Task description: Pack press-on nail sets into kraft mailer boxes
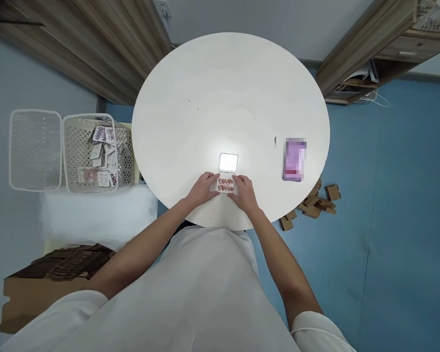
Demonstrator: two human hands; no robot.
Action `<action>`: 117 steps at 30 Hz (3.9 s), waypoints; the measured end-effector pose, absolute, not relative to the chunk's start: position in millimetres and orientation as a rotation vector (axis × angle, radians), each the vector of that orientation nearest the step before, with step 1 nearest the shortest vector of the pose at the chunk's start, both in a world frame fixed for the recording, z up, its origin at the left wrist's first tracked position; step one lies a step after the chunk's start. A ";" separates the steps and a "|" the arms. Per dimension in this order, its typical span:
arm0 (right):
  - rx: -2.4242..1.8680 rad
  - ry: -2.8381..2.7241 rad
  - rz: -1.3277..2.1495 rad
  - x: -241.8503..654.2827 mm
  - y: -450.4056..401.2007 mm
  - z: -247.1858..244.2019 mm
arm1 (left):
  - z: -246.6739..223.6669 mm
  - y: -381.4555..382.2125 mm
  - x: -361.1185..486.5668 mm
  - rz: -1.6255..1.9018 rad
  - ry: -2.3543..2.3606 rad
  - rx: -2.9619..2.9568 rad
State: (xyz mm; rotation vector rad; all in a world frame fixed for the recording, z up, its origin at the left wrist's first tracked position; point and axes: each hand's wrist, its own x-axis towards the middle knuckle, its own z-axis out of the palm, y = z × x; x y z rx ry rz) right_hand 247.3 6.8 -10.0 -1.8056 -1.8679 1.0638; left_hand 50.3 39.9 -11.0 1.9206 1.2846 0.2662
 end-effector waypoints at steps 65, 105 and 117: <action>-1.359 -0.743 1.627 292.7 -4.6 40.5 | 41.9 -15.0 93.5 0.634 0.983 0.525; -1.422 -0.814 1.683 278.2 -29.0 36.3 | 32.1 -36.2 94.4 0.717 1.311 0.955; -1.467 -0.925 1.644 223.1 -14.7 29.5 | 28.6 -33.4 58.0 0.737 1.429 0.917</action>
